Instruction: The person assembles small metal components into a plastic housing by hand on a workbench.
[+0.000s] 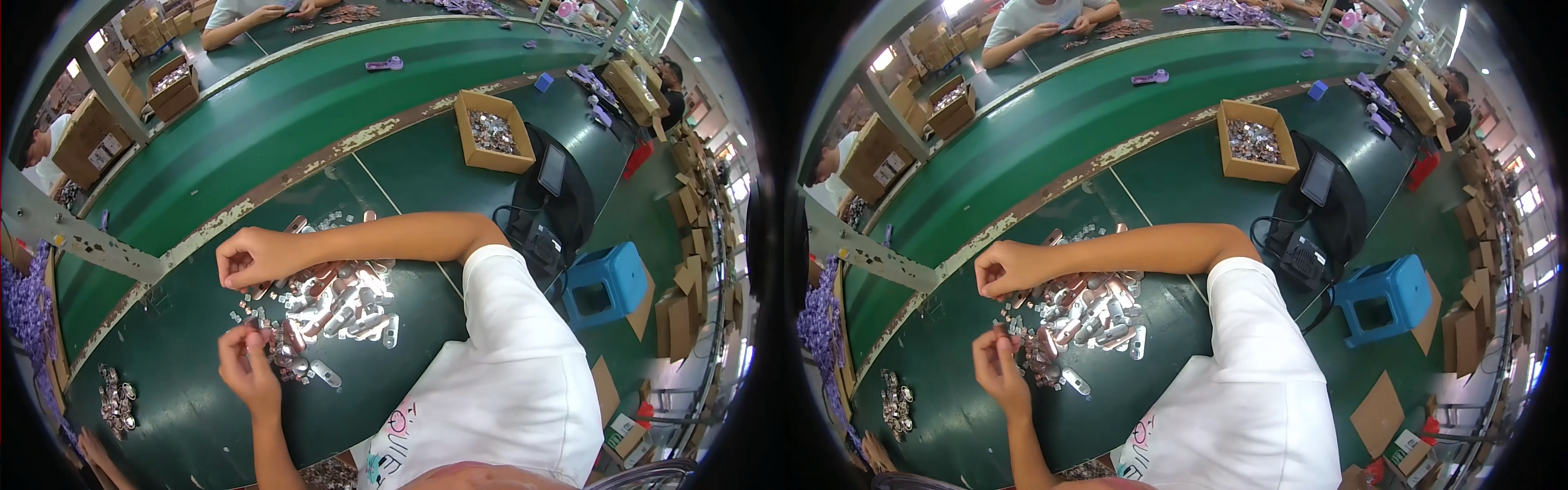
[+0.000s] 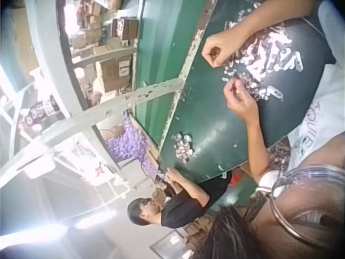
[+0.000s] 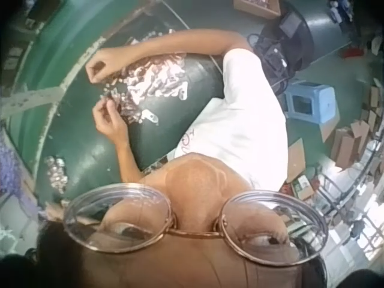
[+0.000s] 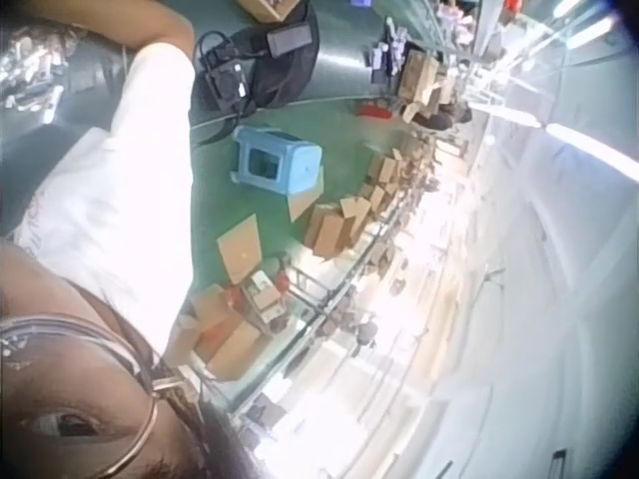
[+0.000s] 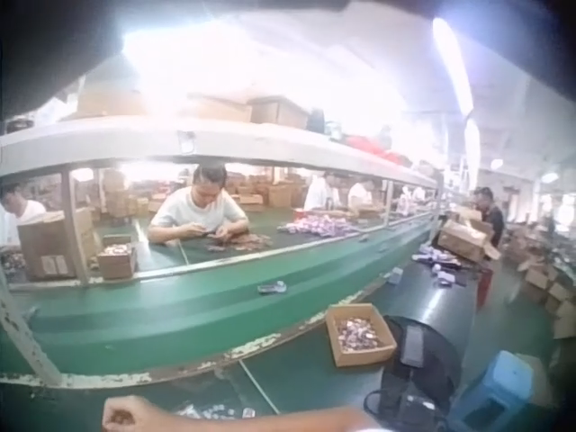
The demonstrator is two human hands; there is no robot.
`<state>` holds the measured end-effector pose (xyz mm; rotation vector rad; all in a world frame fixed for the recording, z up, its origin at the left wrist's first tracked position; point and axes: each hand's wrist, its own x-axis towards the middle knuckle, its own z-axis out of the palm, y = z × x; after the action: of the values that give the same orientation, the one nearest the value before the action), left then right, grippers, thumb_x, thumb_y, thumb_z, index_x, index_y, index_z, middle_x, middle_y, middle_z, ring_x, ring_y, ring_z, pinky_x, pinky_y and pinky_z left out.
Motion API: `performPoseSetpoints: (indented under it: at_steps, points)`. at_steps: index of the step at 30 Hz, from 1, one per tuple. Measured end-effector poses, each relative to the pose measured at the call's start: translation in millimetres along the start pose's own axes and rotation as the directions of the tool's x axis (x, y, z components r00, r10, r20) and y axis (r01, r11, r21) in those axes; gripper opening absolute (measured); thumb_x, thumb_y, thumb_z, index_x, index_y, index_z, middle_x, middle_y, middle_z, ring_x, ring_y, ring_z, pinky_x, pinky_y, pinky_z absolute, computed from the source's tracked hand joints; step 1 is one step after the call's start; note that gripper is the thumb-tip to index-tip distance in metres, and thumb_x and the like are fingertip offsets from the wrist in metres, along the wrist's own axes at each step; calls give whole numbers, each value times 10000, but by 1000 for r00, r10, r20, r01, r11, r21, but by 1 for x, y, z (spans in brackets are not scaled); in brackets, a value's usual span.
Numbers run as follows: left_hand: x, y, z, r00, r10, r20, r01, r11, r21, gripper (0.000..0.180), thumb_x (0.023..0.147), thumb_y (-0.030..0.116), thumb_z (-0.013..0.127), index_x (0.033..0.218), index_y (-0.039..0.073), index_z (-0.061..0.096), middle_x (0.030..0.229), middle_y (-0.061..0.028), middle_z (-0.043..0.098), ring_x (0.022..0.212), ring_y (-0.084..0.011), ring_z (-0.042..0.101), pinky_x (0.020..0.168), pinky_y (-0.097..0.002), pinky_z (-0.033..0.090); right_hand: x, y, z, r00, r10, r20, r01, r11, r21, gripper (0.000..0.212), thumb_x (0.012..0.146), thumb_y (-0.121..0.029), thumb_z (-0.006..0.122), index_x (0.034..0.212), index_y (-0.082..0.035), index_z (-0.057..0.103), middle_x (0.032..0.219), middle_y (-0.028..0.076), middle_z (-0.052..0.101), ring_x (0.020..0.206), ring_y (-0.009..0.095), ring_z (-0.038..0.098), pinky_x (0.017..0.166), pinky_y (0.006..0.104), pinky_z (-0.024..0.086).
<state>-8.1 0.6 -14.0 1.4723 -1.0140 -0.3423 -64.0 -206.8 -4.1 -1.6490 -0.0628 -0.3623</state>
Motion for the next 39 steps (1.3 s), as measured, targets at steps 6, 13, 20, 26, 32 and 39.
performPoseSetpoints:
  at_steps: [6, 13, 20, 26, 32, 39]
  points:
    - [20, 4, -4, 939, -305, -160, 184, 836, -516, 183, 975, 115, 513, 1111, -5, 542, 893, -45, 590, 739, -80, 538, 633, -210, 453, -3, -5, 13, 995, 53, 87, -76, 956, 285, 119, 790, 10, 675, 888, 40, 615, 794, 91, 658, 723, 116, 647, 645, 229, 522]
    - [19, -5, -13, 951, -309, 23, 246, 707, -663, 183, 971, 124, 526, 1125, 37, 479, 861, -35, 568, 713, -65, 530, 605, -170, 436, -9, -14, 34, 992, -40, 119, -9, 924, 383, 106, 799, 34, 676, 891, 60, 631, 828, 114, 671, 765, 136, 663, 714, 241, 547]
    - [18, -3, -7, 950, -311, 16, 283, 842, -459, 128, 984, 158, 508, 999, 35, 479, 809, -57, 571, 670, -97, 564, 602, -200, 460, -18, -21, 35, 994, -111, -22, 112, 993, 35, 74, 802, -2, 673, 859, 40, 653, 815, 91, 666, 729, 129, 646, 664, 265, 521]
    - [14, -4, -12, 968, -232, -94, 204, 950, -236, 141, 981, 141, 503, 1007, 4, 527, 843, -65, 592, 711, -116, 602, 619, -224, 487, -14, -14, 42, 930, -359, -77, 327, 906, -268, 102, 769, -29, 689, 861, 0, 655, 802, 90, 635, 711, 174, 643, 645, 277, 512]
    - [18, -7, -16, 948, -313, -49, 296, 930, -217, 150, 948, 71, 546, 1049, -37, 568, 940, -125, 667, 813, -153, 666, 722, -234, 523, -9, -8, 32, 911, -409, -40, 362, 845, -393, 98, 801, -63, 687, 873, -5, 654, 851, 102, 649, 767, 208, 649, 657, 309, 512]
    - [22, -5, -15, 953, -296, 60, 293, 858, -422, 144, 933, 72, 576, 995, -58, 578, 906, -127, 670, 821, -155, 669, 755, -256, 554, -10, -15, 34, 959, -281, -34, 243, 880, -409, 143, 783, 46, 682, 923, 26, 667, 872, 106, 648, 769, 174, 658, 666, 263, 552]
